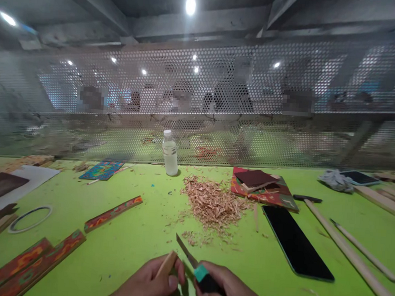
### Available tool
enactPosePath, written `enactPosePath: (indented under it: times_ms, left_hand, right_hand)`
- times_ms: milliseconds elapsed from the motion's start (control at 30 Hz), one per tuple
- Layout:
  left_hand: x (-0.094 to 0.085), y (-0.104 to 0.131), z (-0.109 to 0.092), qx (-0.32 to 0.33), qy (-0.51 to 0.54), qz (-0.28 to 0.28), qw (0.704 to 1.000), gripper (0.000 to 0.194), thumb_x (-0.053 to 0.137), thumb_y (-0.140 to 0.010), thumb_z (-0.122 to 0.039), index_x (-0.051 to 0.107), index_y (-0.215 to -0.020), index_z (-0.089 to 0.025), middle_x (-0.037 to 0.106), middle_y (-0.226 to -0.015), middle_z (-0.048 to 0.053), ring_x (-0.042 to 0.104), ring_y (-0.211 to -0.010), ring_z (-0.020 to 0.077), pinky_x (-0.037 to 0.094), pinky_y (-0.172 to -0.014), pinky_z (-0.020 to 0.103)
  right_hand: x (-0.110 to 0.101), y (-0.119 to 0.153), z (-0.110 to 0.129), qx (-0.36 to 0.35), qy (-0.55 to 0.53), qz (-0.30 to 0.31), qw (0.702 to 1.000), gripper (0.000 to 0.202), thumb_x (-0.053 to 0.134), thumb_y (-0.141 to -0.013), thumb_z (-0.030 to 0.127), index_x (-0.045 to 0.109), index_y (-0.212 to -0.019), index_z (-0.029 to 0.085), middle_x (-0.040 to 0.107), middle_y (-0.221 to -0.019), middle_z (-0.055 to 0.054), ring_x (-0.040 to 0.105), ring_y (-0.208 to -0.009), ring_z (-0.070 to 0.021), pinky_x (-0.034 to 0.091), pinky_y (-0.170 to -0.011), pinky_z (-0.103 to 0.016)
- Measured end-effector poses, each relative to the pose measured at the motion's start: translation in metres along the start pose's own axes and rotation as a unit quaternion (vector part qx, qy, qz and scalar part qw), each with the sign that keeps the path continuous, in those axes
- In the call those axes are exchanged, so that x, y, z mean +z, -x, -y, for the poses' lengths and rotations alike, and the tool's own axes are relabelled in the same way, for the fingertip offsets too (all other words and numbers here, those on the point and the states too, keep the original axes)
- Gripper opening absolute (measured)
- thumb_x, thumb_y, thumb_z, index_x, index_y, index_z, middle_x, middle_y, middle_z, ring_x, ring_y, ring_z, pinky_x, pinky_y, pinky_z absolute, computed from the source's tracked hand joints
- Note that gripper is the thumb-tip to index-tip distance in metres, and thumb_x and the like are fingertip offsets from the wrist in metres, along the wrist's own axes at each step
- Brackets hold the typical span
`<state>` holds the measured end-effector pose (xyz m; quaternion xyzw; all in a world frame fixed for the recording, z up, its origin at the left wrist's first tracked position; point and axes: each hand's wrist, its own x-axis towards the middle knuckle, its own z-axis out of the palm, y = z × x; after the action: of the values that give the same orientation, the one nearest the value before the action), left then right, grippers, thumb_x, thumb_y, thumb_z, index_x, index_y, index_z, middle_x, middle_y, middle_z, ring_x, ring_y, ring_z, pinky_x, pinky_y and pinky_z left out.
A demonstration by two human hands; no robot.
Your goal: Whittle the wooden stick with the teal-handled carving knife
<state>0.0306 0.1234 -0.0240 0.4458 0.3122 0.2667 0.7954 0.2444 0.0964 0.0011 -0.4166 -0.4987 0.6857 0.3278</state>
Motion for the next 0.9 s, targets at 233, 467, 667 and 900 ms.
enactPosePath:
  times_ms: [233,467,667,900]
  left_hand:
    - [0.004,0.0,0.001,-0.017,0.051,-0.003,0.999,0.058,0.077,-0.076,-0.072,0.059,-0.088,-0.018,0.039,-0.05,-0.013,0.02,-0.036,0.0024,0.014,-0.034,0.016]
    - [0.004,0.003,0.002,-0.003,0.023,-0.005,1.0,0.048,0.076,-0.086,-0.06,0.06,-0.101,-0.018,0.044,-0.046,-0.013,0.032,-0.031,0.0038,0.043,-0.033,0.015]
    - [0.009,0.009,-0.002,0.0,0.044,-0.015,0.999,0.041,0.076,-0.088,-0.053,0.048,-0.089,-0.023,0.051,-0.049,-0.013,0.037,-0.028,0.0046,0.043,-0.027,0.015]
    - [0.006,0.012,-0.008,-0.066,-0.001,0.015,0.998,0.051,0.08,-0.08,-0.062,0.044,-0.084,-0.025,0.04,-0.039,-0.016,0.027,-0.026,0.0035,0.035,-0.026,0.012]
  right_hand:
    - [-0.004,-0.006,-0.006,0.05,0.028,0.017,0.998,0.044,0.062,-0.091,0.055,0.057,-0.115,0.018,0.038,-0.05,0.013,0.025,-0.039,-0.0063,0.021,-0.038,-0.016]
    - [-0.005,-0.005,0.017,-0.109,0.335,-0.112,0.929,0.046,0.06,-0.099,0.05,0.063,-0.135,0.021,0.074,-0.117,-0.012,0.068,-0.11,-0.027,0.051,-0.1,-0.04]
    - [0.0,0.0,0.021,-0.107,0.488,-0.172,0.849,0.044,0.039,-0.106,0.052,0.058,-0.128,0.019,0.076,-0.112,-0.017,0.072,-0.1,-0.0318,0.052,-0.083,-0.043]
    - [-0.01,0.001,0.01,-0.145,0.537,-0.087,0.827,0.042,0.04,-0.105,0.059,0.051,-0.086,0.023,0.062,-0.072,-0.001,0.054,-0.062,-0.0166,0.034,-0.058,-0.027]
